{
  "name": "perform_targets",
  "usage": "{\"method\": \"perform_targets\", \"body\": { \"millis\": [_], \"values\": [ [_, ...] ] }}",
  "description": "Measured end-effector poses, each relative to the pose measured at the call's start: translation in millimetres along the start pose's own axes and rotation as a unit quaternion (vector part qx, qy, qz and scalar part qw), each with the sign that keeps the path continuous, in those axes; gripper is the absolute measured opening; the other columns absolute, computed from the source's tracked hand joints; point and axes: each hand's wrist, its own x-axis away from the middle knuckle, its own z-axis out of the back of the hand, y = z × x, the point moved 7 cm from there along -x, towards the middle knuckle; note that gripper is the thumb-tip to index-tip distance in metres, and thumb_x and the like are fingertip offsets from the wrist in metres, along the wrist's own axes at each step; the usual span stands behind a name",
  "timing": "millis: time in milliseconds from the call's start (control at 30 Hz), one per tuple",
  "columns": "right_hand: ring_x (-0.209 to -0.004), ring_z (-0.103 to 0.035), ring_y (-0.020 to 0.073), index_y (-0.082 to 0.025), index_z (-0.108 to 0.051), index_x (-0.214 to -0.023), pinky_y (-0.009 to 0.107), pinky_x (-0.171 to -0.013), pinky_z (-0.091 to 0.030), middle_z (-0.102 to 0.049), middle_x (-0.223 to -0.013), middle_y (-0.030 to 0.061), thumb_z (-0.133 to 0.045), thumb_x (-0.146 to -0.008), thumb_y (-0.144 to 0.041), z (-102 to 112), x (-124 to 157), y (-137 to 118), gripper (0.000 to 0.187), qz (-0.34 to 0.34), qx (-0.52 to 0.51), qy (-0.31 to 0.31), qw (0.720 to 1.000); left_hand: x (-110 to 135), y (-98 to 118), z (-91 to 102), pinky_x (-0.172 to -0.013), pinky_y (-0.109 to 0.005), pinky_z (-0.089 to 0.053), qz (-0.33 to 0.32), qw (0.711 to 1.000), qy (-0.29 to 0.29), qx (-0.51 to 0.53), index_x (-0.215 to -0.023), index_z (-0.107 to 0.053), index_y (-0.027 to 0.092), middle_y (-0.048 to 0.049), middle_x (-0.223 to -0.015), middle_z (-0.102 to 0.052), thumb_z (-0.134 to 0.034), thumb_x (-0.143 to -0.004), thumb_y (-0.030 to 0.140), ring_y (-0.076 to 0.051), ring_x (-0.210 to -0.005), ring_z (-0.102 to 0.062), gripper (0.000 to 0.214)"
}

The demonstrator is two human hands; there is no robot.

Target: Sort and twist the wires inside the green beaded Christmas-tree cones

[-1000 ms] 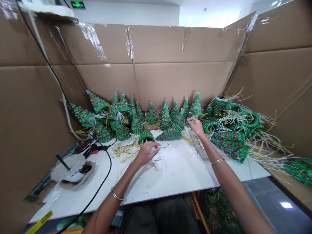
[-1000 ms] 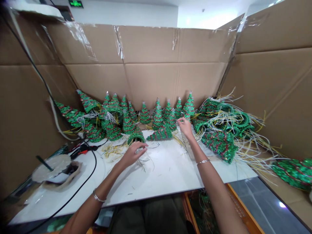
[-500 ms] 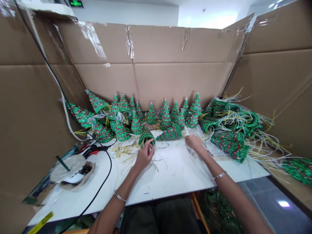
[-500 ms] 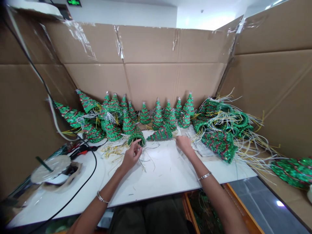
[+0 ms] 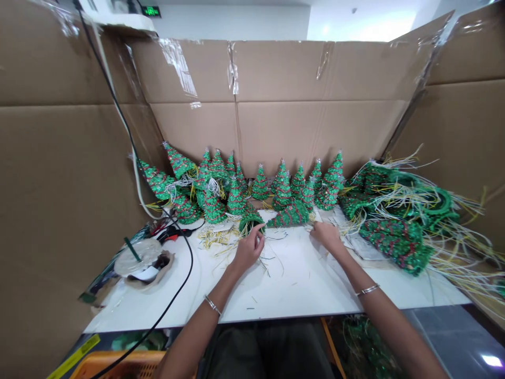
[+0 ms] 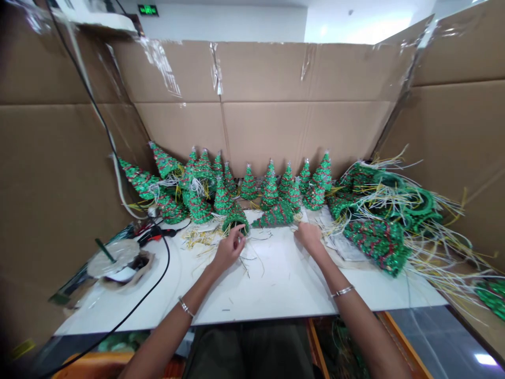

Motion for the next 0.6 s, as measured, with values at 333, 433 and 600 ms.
{"method": "perform_targets", "body": {
  "millis": [333, 433, 600],
  "values": [
    [-0.094, -0.066, 0.0278, -0.018, -0.069, -0.100, 0.030, -0.068, -0.042, -0.070, -0.102, 0.0153, -0.047, -0.081, -0.022, 5.6, 9.1, -12.8, 0.029, 0.064, 0.020, -0.010, 0.998, 2.9, 1.6, -3.6, -0.051, -0.020, -0.037, -0.011, 1.000, -0.013, 0.004, -0.127, -0.043, 0.021, 0.0022, -0.083, -0.064, -0.044, -0.090, 0.022, -0.006, -0.048, -0.047, 0.038],
    [-0.086, -0.066, 0.0253, -0.020, -0.068, -0.095, 0.028, -0.063, -0.037, -0.071, -0.094, 0.0120, -0.048, -0.082, -0.029, 18.0, 15.9, -16.6, 0.025, 0.098, 0.004, 0.015, 0.995, 4.1, 3.2, -3.6, -0.052, -0.020, -0.037, -0.013, 1.000, -0.012, 0.002, -0.126, -0.044, 0.021, 0.0019, -0.083, -0.064, -0.045, -0.090, 0.023, -0.006, -0.049, -0.047, 0.037],
    [-0.061, -0.057, 0.0151, -0.021, -0.065, -0.084, 0.023, -0.053, -0.030, -0.066, -0.067, 0.0019, -0.048, -0.083, -0.045, 45.7, 30.3, -42.4, 0.030, 0.179, -0.169, 0.069, 0.967, 1.2, -2.7, 1.8, -0.054, -0.021, -0.038, 0.042, 0.997, 0.023, 0.061, -0.123, -0.049, 0.021, 0.0017, -0.081, -0.063, -0.047, -0.091, 0.030, -0.008, -0.053, -0.049, 0.033]
  ]
}}
